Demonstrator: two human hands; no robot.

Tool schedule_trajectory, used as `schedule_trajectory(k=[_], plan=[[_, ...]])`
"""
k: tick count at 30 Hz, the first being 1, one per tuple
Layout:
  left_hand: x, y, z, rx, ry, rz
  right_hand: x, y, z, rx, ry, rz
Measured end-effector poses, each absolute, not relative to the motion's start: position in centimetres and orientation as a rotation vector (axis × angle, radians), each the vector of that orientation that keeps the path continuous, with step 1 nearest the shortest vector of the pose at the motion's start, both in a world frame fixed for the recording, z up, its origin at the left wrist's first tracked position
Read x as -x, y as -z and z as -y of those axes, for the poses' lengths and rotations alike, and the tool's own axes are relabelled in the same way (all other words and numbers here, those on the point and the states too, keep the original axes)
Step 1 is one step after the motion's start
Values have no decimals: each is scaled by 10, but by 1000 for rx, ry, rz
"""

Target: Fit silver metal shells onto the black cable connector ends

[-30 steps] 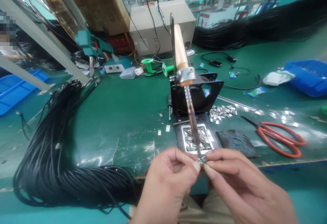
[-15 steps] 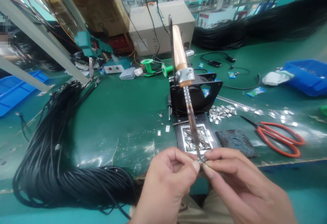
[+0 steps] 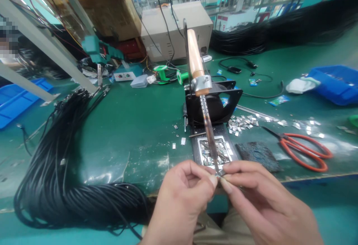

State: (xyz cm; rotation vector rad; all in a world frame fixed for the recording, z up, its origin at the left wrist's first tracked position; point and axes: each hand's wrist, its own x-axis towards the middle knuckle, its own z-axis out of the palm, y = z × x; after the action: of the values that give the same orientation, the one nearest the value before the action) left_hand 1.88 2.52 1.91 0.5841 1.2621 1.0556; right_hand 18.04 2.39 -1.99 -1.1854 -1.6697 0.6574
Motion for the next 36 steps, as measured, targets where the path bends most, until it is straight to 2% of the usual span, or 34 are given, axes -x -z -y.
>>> schedule_trajectory(k=[36], plan=[[-21,-21,-29,-601,-1066,-1259,-178,16,-24,1174,-701,1620]])
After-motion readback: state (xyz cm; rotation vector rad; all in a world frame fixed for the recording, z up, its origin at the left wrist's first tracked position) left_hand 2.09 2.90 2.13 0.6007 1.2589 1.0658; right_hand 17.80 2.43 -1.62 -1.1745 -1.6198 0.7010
